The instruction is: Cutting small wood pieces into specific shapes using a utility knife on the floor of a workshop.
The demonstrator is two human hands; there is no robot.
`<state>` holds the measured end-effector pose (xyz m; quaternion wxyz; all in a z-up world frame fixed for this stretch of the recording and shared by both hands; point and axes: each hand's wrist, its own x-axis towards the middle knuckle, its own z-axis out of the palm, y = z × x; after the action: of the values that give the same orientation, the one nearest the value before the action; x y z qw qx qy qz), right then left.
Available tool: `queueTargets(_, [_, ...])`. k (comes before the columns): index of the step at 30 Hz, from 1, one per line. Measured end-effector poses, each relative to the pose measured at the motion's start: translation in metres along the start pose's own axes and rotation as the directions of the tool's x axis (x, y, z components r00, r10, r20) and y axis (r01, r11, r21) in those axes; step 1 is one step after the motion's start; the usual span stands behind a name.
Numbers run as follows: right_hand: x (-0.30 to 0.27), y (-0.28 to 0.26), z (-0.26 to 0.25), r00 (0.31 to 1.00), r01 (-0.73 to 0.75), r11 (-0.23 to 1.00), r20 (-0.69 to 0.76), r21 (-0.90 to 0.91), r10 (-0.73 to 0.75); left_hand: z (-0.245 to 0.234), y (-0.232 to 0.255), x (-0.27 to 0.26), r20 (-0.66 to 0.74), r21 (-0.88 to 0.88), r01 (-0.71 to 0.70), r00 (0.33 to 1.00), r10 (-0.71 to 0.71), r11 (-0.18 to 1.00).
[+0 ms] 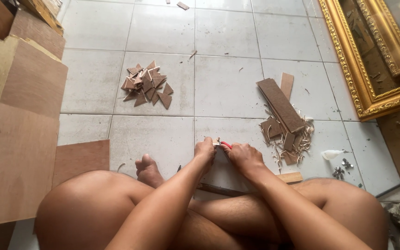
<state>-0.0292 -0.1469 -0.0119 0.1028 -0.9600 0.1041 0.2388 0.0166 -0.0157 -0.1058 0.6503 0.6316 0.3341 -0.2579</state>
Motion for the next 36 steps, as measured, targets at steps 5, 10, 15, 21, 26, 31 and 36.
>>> queueTargets(5, [0.006, 0.003, 0.001, 0.999, -0.011, 0.999, -0.032, 0.044, 0.012, -0.005, 0.009, -0.018, 0.045, -0.036, -0.011, 0.999, 0.013, 0.999])
queueTargets(10, [-0.032, 0.005, -0.008, 0.995, 0.014, 0.978, -0.098, 0.207, 0.006, -0.012, 0.018, -0.04, 0.086, -0.018, -0.052, 0.995, 0.053, 0.998])
queueTargets(15, [-0.035, 0.001, -0.008, 0.996, -0.01, 0.998, -0.087, 0.06, 0.015, -0.005, -0.003, -0.011, 0.102, 0.089, -0.139, 0.986, 0.129, 0.986])
queueTargets(21, [0.026, 0.014, 0.022, 0.996, -0.073, 0.993, -0.048, 0.089, 0.077, -0.013, 0.012, -0.039, 0.117, 0.091, -0.191, 0.977, 0.18, 0.977])
queueTargets(26, [0.002, 0.027, 0.013, 0.983, -0.067, 0.858, -0.112, 0.509, 0.144, -0.018, 0.01, -0.036, 0.175, 0.088, -0.238, 0.96, 0.22, 0.967])
queueTargets(31, [-0.004, 0.026, 0.01, 0.986, -0.155, 0.328, 0.125, 0.932, 0.108, -0.009, 0.009, -0.045, 0.295, 0.098, -0.32, 0.914, 0.28, 0.942])
queueTargets(36, [-0.008, 0.013, -0.004, 0.973, -0.218, -0.069, 0.222, 0.973, 0.057, 0.0, -0.004, -0.005, 0.345, 0.043, -0.422, 0.857, 0.383, 0.906])
